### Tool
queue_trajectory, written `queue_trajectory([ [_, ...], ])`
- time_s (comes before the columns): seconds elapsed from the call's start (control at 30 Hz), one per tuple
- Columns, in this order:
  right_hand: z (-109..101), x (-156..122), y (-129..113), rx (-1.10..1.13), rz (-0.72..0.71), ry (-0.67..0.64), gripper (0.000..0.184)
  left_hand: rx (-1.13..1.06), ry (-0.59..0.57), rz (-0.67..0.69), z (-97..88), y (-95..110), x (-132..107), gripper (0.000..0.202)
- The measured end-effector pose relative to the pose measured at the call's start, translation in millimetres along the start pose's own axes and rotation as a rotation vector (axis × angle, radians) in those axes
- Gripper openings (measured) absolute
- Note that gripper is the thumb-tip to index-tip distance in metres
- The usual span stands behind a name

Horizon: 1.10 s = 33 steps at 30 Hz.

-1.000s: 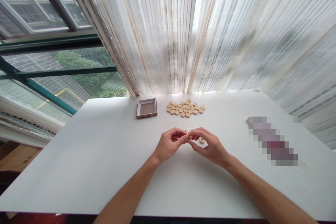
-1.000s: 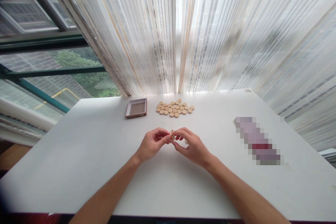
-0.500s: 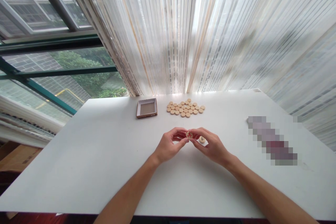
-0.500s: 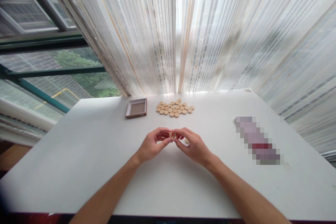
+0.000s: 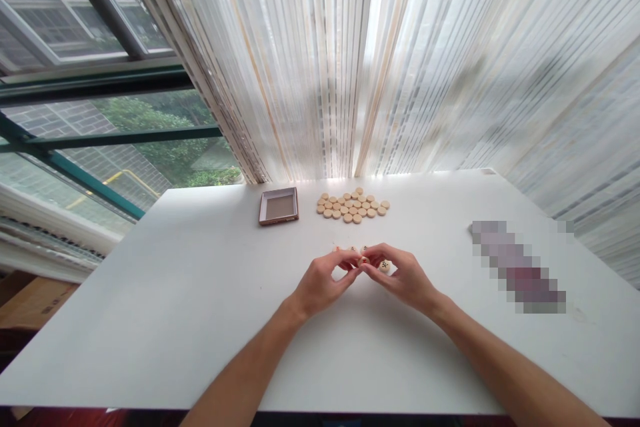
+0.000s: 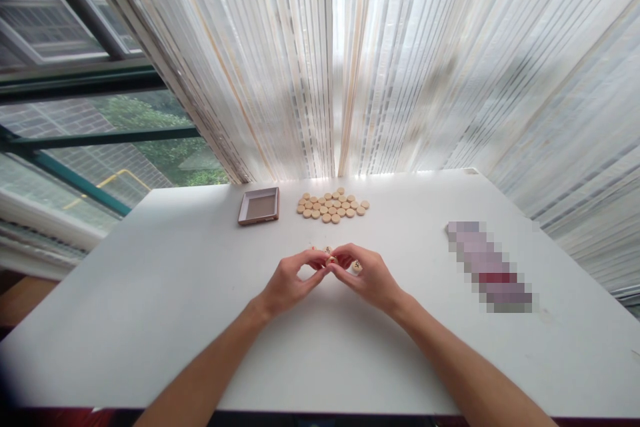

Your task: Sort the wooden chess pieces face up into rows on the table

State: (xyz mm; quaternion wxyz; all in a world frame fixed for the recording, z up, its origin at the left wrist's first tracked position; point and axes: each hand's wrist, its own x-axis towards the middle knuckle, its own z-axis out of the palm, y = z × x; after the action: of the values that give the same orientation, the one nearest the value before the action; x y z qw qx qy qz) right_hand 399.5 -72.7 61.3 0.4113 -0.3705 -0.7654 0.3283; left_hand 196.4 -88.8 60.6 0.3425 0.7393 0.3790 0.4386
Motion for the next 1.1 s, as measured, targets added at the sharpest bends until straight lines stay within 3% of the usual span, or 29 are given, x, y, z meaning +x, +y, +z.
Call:
queue_trajectory([
  [0.23,2.4,-1.9,0.4,-0.021,0.031,0.030,0.014,0.035,-0.007,0.136,3.6,-5.6,-1.6,0.024],
  [0.47,-0.6,-1.9,-1.2,-0.069,-0.040,-0.030,0.007,0.041,-0.021,0.085,2.5,-3.1,-1.5,0.021],
  [0.87,-6.2,-0.8,-3.1,-0.066,-0.091,-0.092,0.022,0.024,-0.021,0.024,-0.6,-6.4,-1.6,0.026],
  [1.1,-3.9,0.0,-1.8,-0.070,-0.063,-0.059,0.008,0.018,-0.031,0.079,1.9,-6.4,-1.2,0.022],
])
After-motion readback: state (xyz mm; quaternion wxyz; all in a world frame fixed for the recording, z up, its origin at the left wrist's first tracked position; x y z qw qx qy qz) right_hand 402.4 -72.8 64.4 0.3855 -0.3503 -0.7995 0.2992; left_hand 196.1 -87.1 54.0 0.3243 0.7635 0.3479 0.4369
